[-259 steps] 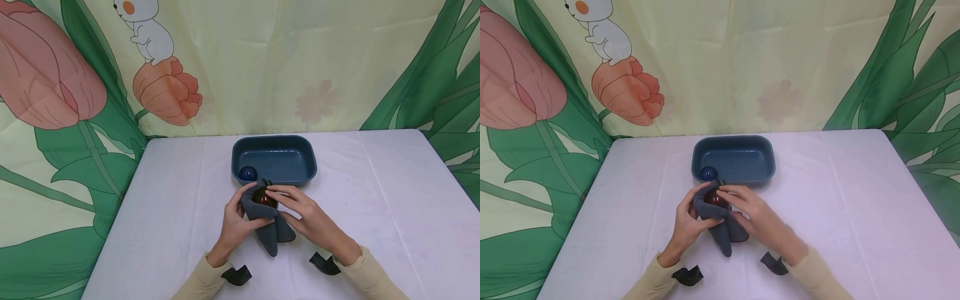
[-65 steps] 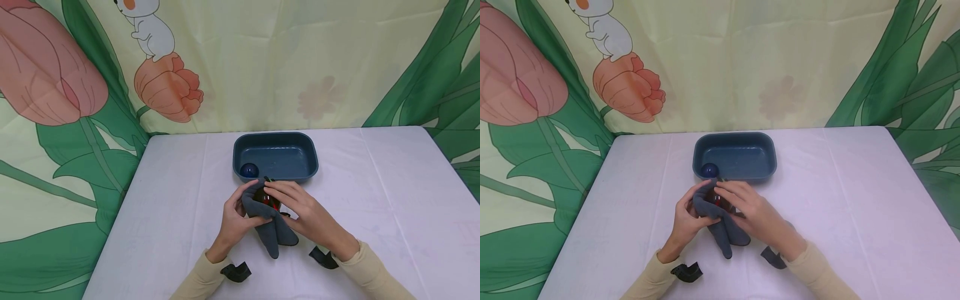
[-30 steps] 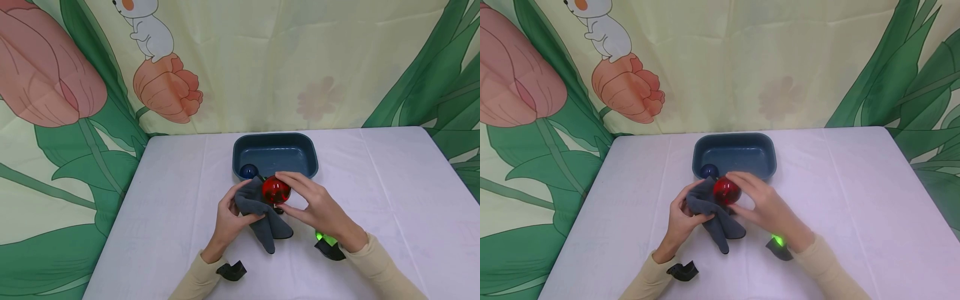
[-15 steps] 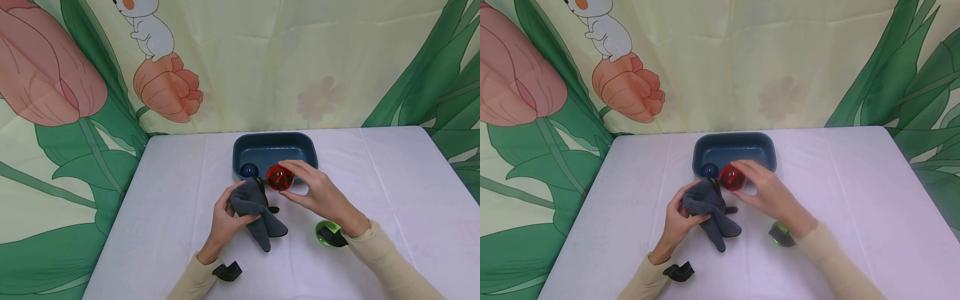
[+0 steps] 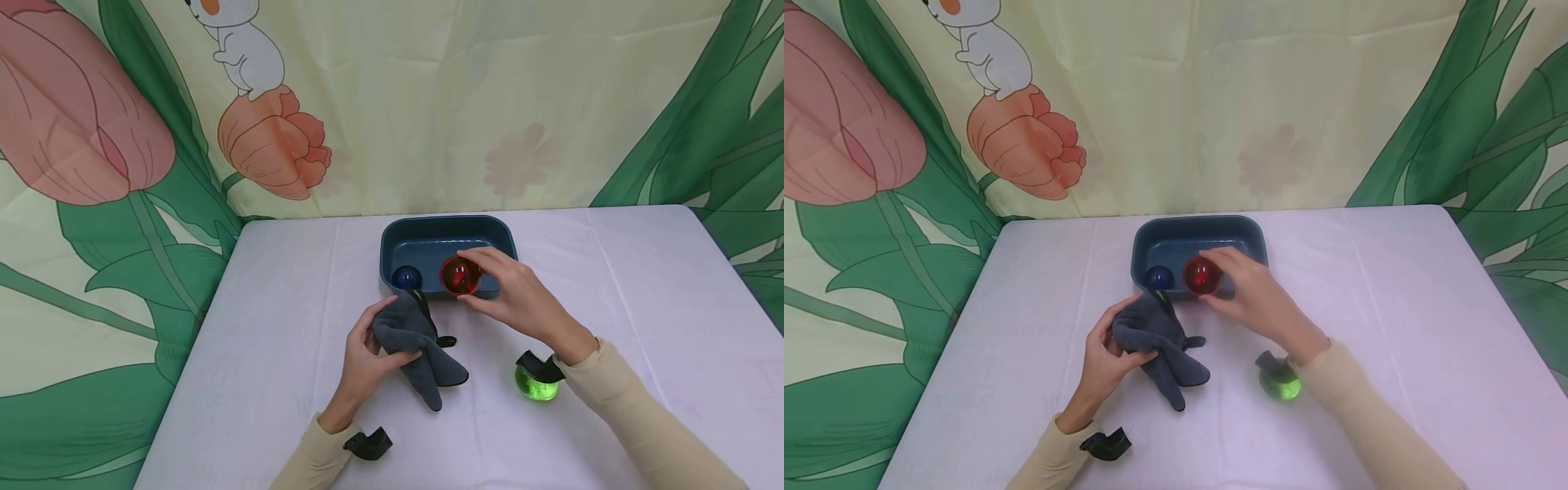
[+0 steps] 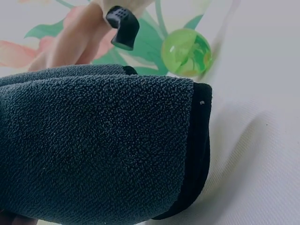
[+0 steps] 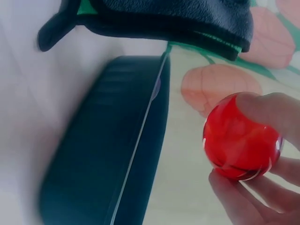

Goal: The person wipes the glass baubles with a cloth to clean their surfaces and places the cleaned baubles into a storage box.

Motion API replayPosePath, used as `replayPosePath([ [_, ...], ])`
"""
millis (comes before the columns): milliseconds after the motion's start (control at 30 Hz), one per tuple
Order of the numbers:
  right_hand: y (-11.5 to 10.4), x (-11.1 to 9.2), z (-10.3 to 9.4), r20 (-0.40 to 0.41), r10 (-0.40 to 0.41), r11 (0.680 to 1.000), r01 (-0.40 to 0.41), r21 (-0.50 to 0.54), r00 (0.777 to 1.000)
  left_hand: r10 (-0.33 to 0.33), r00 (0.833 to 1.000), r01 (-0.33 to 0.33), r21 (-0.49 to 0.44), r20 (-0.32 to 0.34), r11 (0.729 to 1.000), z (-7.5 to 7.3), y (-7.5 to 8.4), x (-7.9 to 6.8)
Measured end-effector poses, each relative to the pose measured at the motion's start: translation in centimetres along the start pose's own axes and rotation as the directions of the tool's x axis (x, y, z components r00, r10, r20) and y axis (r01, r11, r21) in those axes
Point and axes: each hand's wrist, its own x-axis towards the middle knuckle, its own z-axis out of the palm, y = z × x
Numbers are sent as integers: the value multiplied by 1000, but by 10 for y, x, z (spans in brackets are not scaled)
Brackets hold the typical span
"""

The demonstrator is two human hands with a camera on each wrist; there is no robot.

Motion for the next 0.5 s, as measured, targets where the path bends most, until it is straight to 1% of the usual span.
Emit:
replayPosePath([
  [167,2,5,1,22,58,998,-58,-18,998,-2,1000,2,-8,-2,1000,-1,-1,-1],
  [333,5,10,2,68,114,992,-111,-52,991,-6,1000,6,-12,-2,1000,-2,-1,-1],
  [500,10,15,4,112,152,987,-143,-79,982,-22,1000,22,-8,-6,1000,-3,0,-2],
])
